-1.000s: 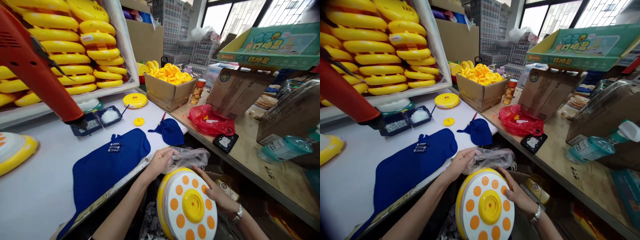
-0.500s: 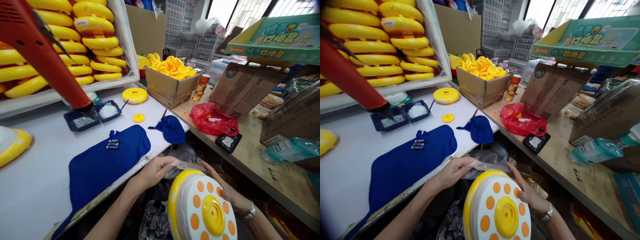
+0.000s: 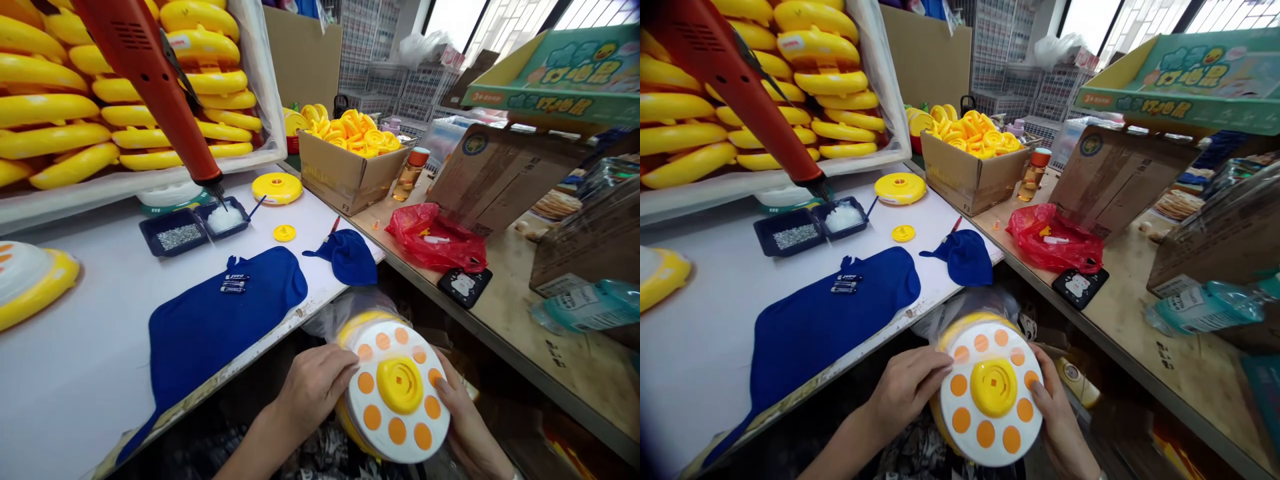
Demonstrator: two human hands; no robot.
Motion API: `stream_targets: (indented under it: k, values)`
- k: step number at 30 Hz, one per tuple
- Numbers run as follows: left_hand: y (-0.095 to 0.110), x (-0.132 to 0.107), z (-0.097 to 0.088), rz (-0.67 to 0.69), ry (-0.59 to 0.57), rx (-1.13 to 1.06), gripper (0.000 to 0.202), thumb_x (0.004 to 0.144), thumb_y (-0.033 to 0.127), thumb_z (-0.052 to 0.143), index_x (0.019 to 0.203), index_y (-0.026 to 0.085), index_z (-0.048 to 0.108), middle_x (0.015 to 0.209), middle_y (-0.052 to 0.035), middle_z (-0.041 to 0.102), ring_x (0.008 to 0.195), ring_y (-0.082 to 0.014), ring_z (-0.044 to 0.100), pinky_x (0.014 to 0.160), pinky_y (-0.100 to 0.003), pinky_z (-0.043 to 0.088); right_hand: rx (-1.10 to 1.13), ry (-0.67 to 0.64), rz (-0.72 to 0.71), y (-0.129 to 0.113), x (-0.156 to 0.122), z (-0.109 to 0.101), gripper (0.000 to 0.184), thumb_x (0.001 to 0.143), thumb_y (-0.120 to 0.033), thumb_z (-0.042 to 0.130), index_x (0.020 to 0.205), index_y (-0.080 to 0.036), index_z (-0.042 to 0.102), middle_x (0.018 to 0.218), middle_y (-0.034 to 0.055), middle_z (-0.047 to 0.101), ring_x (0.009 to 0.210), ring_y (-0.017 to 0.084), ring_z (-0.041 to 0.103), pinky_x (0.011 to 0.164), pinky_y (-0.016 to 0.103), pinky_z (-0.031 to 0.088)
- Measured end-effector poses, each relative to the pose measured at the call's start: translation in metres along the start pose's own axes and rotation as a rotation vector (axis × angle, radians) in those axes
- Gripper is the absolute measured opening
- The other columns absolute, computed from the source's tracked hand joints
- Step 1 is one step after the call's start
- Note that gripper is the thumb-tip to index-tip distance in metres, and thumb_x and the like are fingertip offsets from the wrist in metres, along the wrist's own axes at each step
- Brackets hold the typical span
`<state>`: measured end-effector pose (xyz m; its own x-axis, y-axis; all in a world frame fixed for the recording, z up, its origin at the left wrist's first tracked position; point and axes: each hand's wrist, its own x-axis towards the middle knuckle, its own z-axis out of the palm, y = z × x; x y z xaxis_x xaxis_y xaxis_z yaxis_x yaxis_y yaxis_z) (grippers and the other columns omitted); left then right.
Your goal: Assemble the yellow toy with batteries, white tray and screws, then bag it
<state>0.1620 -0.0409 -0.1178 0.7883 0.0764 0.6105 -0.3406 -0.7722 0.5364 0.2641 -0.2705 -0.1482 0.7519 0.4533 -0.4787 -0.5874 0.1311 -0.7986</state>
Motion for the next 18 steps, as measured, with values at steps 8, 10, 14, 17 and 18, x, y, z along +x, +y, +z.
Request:
stream_targets:
  k: [8,10,14,17,18]
  values:
    - [0.033,-0.044,0.046,-0.092,-0.344,-0.422,0.006,0.086,0.021,0.060,0.083,0.017,0.059,0.069,-0.0005,0.064,0.060,-0.0123,0.059,0.055,-0.020,0.037,0.184,0.212,0.076,0.033,0.008,-0.002,0.083,0.067,-0.053,0.077,0.135,-0.021,0.042,0.127,0.0147,0.060,0.109,0.032,0.062,0.091,0.046,0.052]
    - [0.038,-0.047,0.054,-0.209,-0.470,-0.519,0.006,0.081,0.019,0.066,0.080,0.017,0.060,0.068,0.0016,0.062,0.060,-0.0104,0.056,0.054,-0.018,0.035,0.179,0.223,0.073,0.048,0.016,0.004,0.084,0.063,-0.053,0.080,0.131,-0.019,0.043,0.116,0.0133,0.066,0.105,0.031,0.064,0.088,0.044,0.053]
    - [0.045,-0.047,0.045,-0.528,-0.518,-0.769,0.010,0.082,0.023,0.061,0.076,0.016,0.057,0.062,0.0033,0.051,0.054,-0.0071,0.044,0.051,-0.017,0.029,0.043,0.213,0.087,0.082,0.024,0.015,0.078,0.062,-0.059,0.077,0.121,-0.020,0.043,0.106,0.0084,0.069,0.099,0.027,0.066,0.085,0.039,0.054]
    - [0.048,-0.053,0.029,-0.740,-0.417,-0.956,0.032,0.083,0.045,0.059,0.073,0.015,0.051,0.055,0.0046,0.040,0.049,-0.0067,0.032,0.048,-0.019,0.023,-0.149,0.050,0.069,0.097,0.024,0.009,0.065,0.073,-0.062,0.066,0.119,-0.020,0.046,0.103,0.0077,0.068,0.093,0.024,0.066,0.085,0.038,0.054]
    - [0.049,-0.056,0.024,-0.800,-0.382,-1.014,0.040,0.082,0.053,0.059,0.072,0.015,0.050,0.055,0.0049,0.037,0.049,-0.0066,0.030,0.047,-0.020,0.021,-0.231,-0.023,0.036,0.100,0.024,0.004,0.059,0.076,-0.060,0.063,0.118,-0.020,0.049,0.101,0.0076,0.068,0.090,0.023,0.067,0.083,0.038,0.054]
